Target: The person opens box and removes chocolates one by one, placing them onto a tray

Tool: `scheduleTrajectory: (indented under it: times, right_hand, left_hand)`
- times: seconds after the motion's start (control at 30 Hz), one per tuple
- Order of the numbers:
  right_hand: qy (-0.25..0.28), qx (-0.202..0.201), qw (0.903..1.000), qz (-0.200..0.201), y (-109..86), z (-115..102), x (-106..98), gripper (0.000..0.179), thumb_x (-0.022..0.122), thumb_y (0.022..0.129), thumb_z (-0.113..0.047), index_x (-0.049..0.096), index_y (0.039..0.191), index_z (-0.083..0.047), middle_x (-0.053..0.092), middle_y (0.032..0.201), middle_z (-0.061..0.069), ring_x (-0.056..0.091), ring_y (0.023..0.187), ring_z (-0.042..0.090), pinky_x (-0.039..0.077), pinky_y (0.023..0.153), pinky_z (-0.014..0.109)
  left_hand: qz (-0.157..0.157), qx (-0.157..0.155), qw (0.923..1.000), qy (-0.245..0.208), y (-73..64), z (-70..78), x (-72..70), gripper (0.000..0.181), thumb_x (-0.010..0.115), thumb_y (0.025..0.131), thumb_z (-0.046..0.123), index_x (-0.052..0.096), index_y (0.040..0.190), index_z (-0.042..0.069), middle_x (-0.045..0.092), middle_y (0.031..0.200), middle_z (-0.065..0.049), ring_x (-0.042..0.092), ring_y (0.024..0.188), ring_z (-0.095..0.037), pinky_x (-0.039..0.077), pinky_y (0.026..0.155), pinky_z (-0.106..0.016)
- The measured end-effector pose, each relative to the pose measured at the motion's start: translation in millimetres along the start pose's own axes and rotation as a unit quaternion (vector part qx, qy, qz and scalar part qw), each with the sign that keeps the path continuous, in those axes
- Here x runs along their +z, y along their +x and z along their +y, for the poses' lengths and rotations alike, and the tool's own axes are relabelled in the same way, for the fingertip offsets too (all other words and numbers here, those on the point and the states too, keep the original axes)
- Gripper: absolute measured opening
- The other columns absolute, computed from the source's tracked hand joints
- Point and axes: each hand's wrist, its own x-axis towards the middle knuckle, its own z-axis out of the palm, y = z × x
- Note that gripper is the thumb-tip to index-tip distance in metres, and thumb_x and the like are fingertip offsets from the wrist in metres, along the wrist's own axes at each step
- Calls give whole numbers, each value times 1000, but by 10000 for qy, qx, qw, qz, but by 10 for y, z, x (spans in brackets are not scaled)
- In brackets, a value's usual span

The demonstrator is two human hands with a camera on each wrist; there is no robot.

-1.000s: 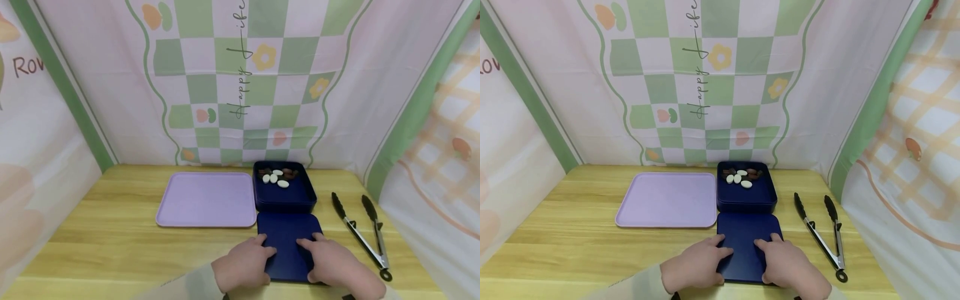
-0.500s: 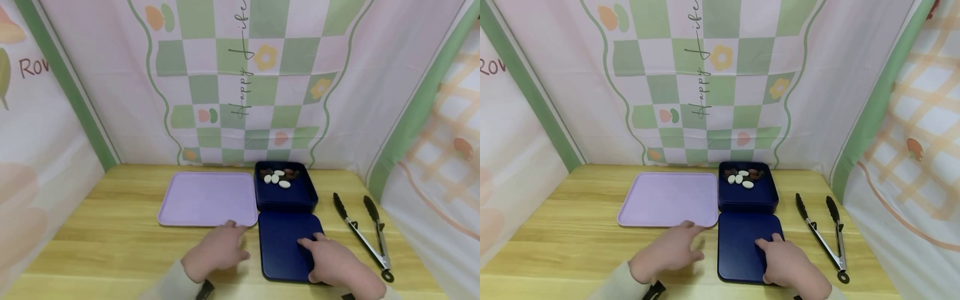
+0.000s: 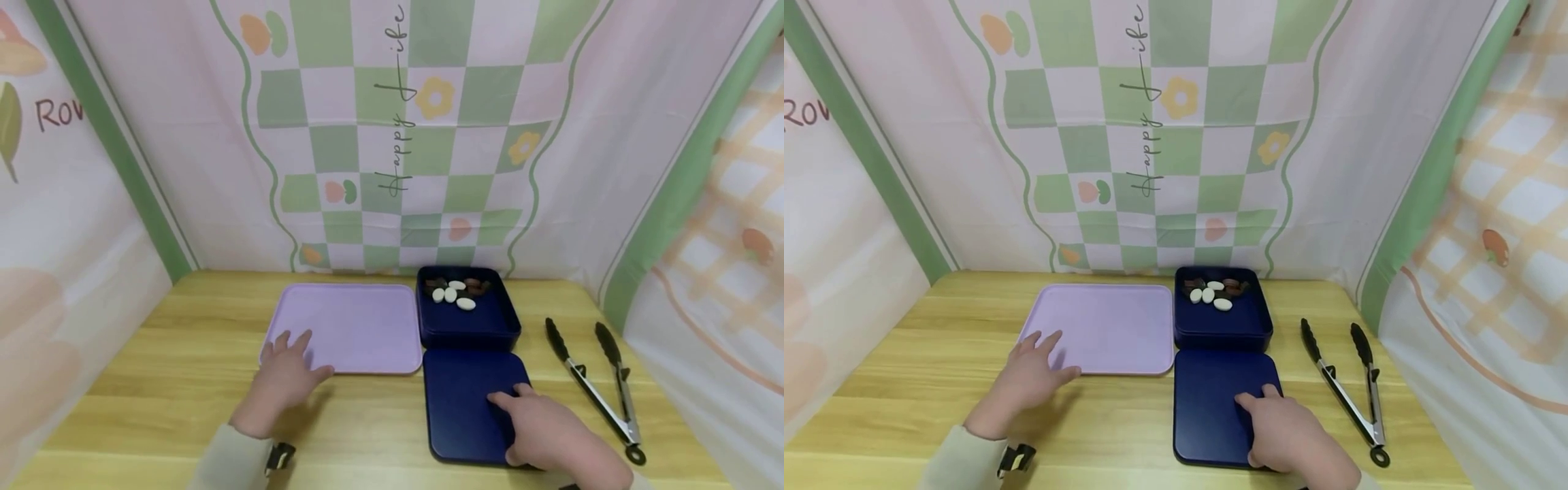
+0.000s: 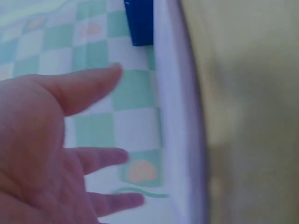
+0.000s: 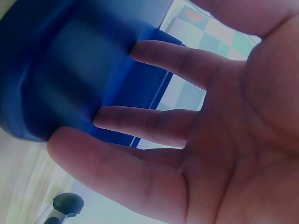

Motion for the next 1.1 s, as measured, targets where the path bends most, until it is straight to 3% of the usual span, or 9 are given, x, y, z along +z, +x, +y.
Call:
scheduleTrajectory:
  times: [0.17,0.3,0.67,0.9,1.1]
  right_hand:
    - [41,12,10000,-36,-14,-6,-7,74,87,65,-16,61,135,-12,43,139,37,54,115,51,51,66,46]
    - [77,38,9999,-77,-18,-17,-7,74,86,65,-14,61,135,-11,43,140,37,54,115,50,50,64,45]
    - [53,85,9999,-48,-13,-24,12,75,86,64,-14,61,135,-11,43,139,38,55,114,49,51,66,46]
    - [10,103,9999,-22,-11,-21,18,76,86,64,-14,61,135,-12,42,139,38,55,115,49,51,66,46]
    - [4,115,9999,-42,-8,-16,10,76,86,65,-15,60,136,-12,42,140,37,54,117,51,52,68,46]
  left_hand:
    - [256,116,9980,-562,103,-205,117,77,73,89,38,44,146,-5,32,150,-36,24,139,-53,19,113,-66]
    - [210,114,9975,-666,136,-264,144,74,74,88,37,48,143,-5,33,149,-36,29,137,-53,24,111,-66]
    - [-205,105,9994,-257,108,-234,206,77,81,80,34,51,142,-3,33,150,-34,30,134,-58,24,108,-70]
    - [-419,-314,9986,115,109,-222,222,70,80,81,39,58,140,7,34,152,-30,28,136,-55,20,93,-86]
    - [-528,-376,9977,217,126,-240,220,68,80,81,37,59,140,11,33,154,-27,25,138,-55,16,92,-88]
